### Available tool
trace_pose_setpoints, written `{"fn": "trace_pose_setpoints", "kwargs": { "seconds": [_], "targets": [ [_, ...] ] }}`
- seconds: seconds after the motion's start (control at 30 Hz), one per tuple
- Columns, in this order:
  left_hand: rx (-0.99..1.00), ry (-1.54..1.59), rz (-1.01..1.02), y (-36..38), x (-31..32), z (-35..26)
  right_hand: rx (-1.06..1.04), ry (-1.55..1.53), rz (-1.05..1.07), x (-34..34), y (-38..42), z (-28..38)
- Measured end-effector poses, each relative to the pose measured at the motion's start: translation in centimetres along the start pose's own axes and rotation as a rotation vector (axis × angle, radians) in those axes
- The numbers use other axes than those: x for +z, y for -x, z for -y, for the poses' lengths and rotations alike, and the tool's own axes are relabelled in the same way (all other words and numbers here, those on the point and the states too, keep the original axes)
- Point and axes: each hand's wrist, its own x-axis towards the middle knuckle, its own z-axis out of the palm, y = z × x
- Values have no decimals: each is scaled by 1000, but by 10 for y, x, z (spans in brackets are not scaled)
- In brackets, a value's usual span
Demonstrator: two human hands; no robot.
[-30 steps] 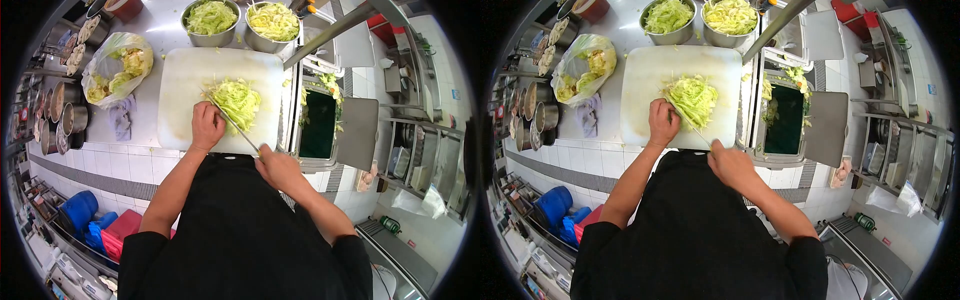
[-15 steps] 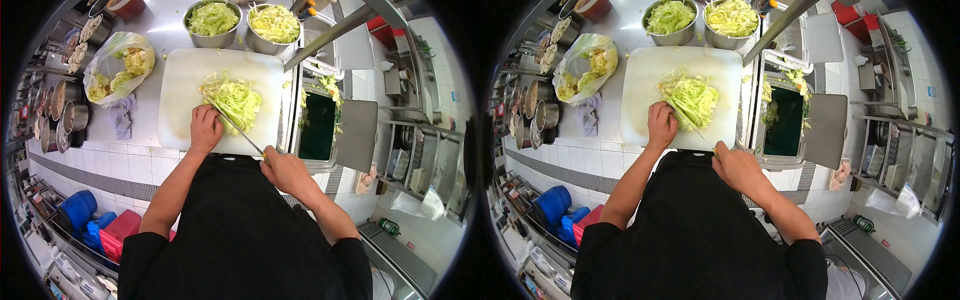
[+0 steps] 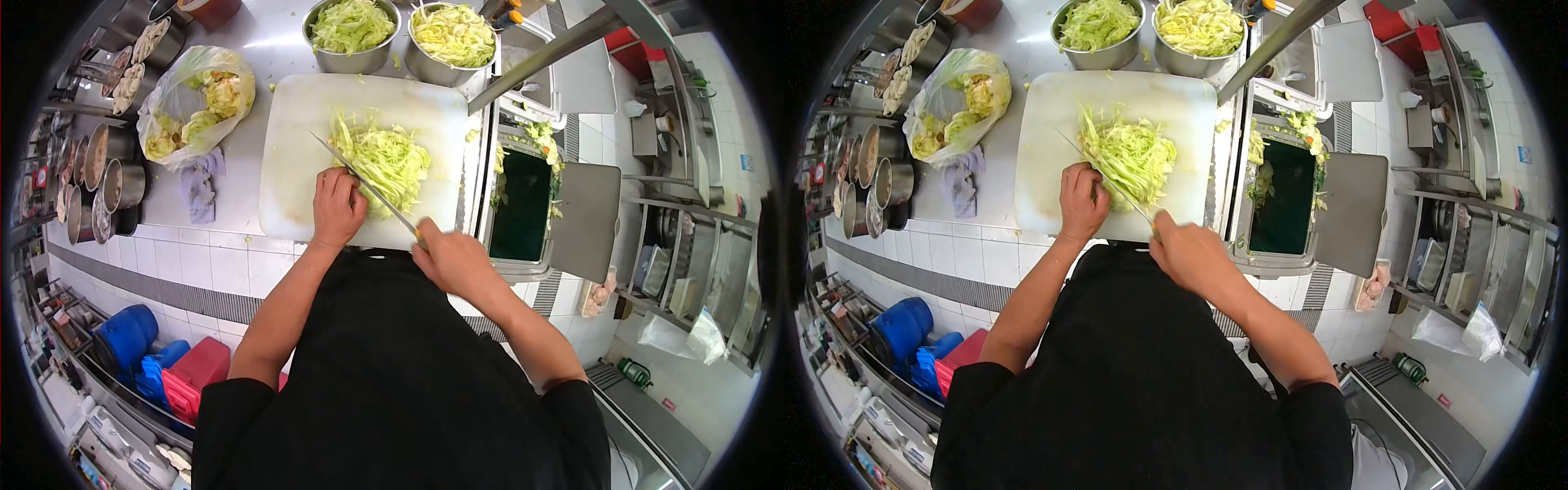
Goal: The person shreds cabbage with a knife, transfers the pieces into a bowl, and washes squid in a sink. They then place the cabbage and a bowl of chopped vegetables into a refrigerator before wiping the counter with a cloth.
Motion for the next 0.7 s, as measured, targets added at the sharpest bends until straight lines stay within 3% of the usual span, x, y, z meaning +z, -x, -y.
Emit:
{"fn": "trace_pose_setpoints", "kwargs": {
  "seconds": [0.13, 0.27, 0.37, 0.43, 0.6, 0.7],
  "targets": [
    [-18, 0, 22, 0, 0, 1, 61, 35, 79, 1, 25, -5],
    [-18, 30, 4, 4, 0, -1, 52, 11, -45, 68, -30, -26],
    [74, 49, 16, 9, -10, 1, 49, 28, -85, 77, -57, -28],
    [53, 70, 46, 9, -12, 3, -58, -5, -94, 59, -60, -28],
    [25, 33, 62, 10, -7, 3, -15, 11, 7, -5, 7, -1],
    [9, 21, 54, 11, -5, 4, 21, 42, 55, -5, 21, 0]
  ]
}}
